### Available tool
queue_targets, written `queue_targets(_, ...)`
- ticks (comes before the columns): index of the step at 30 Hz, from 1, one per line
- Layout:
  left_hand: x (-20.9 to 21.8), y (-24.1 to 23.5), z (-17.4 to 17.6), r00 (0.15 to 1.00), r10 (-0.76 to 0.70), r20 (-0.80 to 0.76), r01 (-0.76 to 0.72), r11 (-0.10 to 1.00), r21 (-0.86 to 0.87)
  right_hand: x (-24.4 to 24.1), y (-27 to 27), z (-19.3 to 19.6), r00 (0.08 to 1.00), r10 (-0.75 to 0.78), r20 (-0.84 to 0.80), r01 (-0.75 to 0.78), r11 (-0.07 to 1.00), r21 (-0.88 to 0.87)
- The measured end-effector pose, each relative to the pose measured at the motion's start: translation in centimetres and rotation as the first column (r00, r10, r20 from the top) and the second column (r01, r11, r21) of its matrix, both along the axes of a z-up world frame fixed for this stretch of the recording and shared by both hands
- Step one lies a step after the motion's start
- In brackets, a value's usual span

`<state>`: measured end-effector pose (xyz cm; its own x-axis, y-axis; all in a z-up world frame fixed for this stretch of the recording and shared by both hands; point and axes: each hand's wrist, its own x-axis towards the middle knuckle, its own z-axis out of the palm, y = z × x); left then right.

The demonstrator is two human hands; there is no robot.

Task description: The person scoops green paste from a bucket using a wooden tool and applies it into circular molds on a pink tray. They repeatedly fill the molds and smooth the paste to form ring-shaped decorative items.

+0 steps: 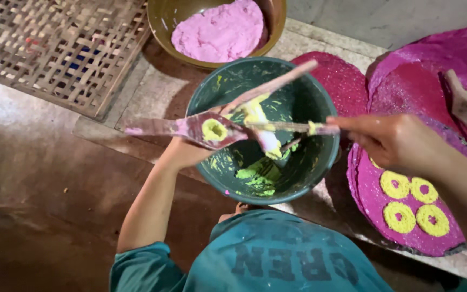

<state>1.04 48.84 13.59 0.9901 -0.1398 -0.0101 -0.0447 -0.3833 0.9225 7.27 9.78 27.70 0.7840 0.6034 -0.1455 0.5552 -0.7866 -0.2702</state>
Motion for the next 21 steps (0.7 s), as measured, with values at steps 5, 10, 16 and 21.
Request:
queue_targets(5, -0.5, -1.7, 4.7, 0.920, -0.040, 0.391, -0.079, 0.956, 0.282, -0.2, 2.2, 1.2, 0.876, 0.294, 0.381, -0.236, 0.952, -0.193)
queue_targets(10, -0.5, -1.6, 5.9, 0.916, 0.002, 0.400, -0.187, 0.887, 0.422, -1.1, 1.8, 2.1, 0.973, 0.206, 0.107, -0.131, 0.869, -0.478)
queue_targets(16, -1.1, -1.2, 6.5, 0.979, -0.080, 0.186, 0.004, 0.927, 0.375, 2.2, -0.2, 1.4, 0.939, 0.224, 0.262, -0.222, 0.974, -0.039)
queue_targets(21, -0.9, 0.0, 5.9, 0.976, -0.157, 0.153, 0.140, 0.983, 0.118, 2.3, 0.0, -1.1, 0.979, 0.201, 0.044, -0.205, 0.969, 0.138)
